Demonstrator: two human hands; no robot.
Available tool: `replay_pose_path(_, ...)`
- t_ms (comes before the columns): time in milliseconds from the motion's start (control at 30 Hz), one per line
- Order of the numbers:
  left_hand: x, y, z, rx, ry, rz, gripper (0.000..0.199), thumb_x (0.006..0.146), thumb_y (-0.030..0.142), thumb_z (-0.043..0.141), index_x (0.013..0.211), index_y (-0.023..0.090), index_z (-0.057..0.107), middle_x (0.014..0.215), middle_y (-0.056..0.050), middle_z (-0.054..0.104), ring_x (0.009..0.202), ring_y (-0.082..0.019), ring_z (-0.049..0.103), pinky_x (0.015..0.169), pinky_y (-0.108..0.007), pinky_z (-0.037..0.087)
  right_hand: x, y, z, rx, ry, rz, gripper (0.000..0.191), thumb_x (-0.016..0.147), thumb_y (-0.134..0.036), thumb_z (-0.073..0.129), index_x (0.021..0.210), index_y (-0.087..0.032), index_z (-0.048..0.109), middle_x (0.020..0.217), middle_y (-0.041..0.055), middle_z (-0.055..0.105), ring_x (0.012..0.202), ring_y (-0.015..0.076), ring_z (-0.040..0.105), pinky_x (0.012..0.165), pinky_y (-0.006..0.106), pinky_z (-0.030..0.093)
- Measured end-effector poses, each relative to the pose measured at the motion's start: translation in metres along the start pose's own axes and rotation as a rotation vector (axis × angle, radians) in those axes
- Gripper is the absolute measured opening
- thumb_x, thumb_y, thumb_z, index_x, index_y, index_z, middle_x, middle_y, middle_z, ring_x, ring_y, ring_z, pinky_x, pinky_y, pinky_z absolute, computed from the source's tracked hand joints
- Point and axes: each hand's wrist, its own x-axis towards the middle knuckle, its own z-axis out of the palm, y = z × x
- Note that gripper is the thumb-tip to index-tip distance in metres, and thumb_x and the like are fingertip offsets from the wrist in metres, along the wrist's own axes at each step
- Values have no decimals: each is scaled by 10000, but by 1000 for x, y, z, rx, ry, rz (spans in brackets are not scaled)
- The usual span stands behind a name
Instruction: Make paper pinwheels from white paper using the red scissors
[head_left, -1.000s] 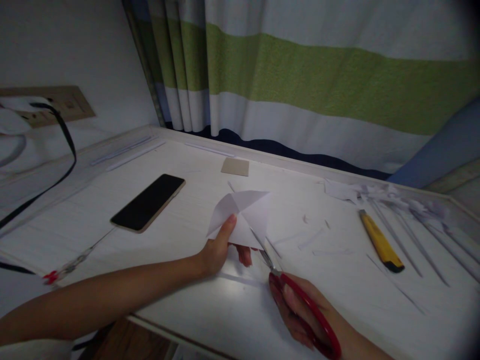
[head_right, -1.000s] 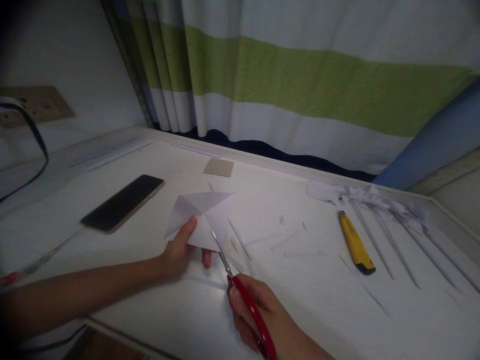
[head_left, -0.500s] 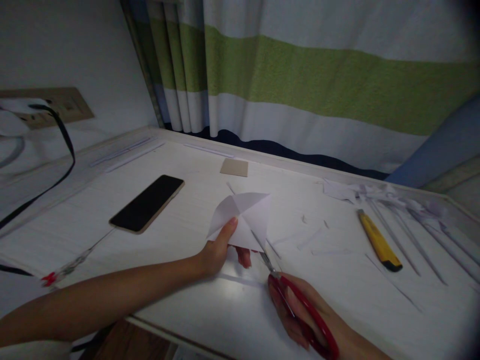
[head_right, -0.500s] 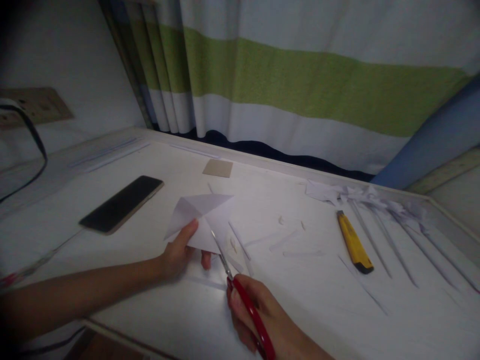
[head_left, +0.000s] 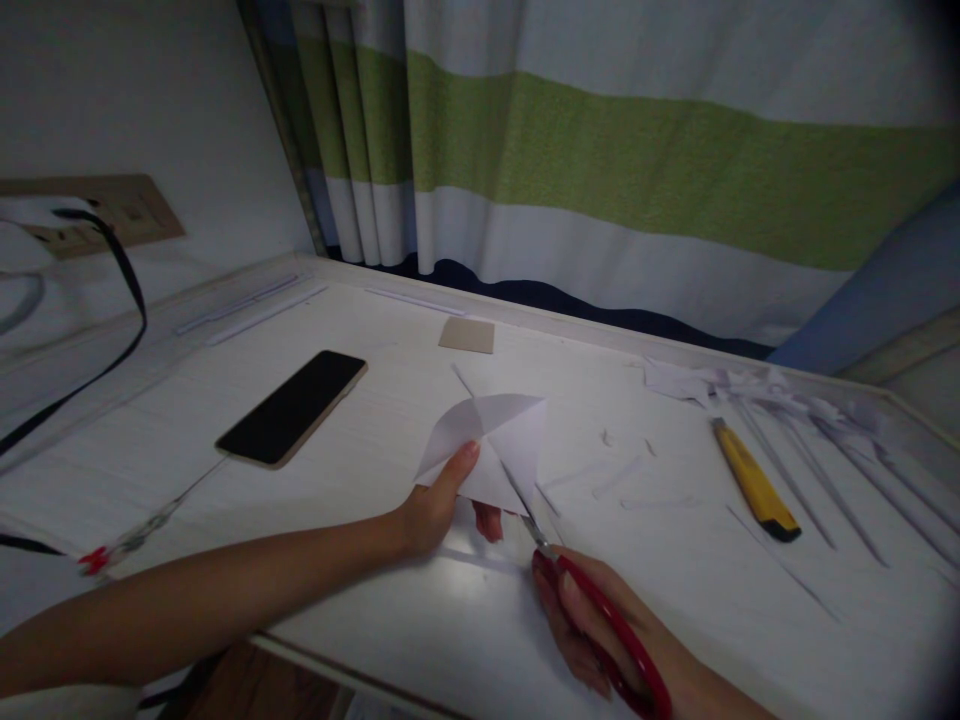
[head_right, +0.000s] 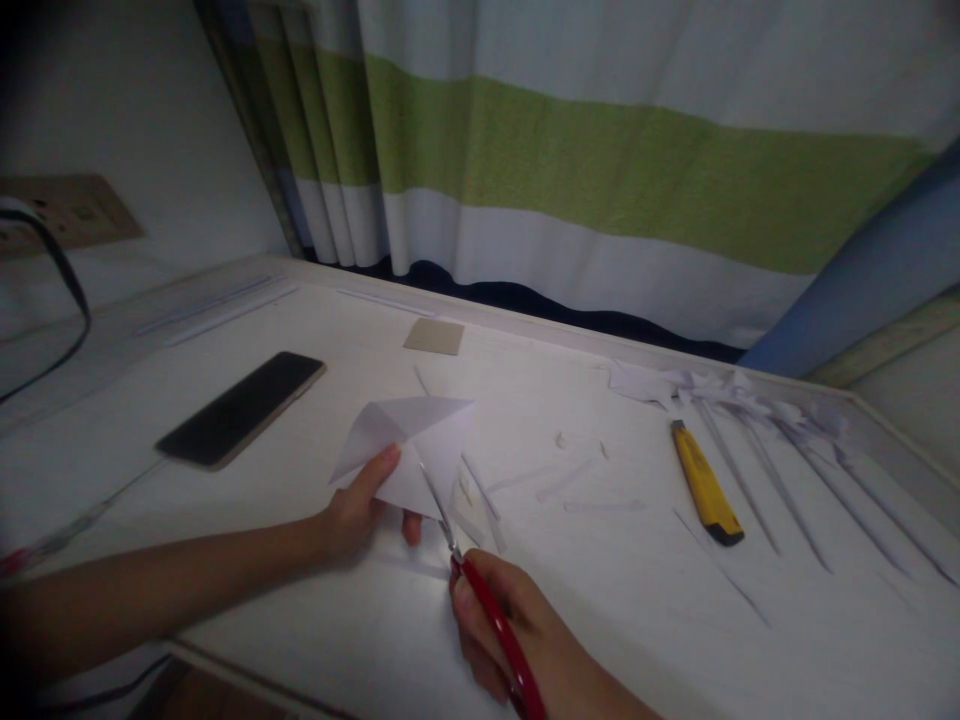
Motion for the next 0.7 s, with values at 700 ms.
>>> replay_pose_path(700, 2, -1, -2, -10, -60, 9, 642, 850, 436, 241, 401, 126, 580, 372, -40, 545, 403, -131, 517, 526, -238, 447, -1, 2, 6, -49, 77, 47, 494, 694, -676, 382, 700, -182, 406, 463, -99, 295, 345, 35, 245, 331, 166, 210)
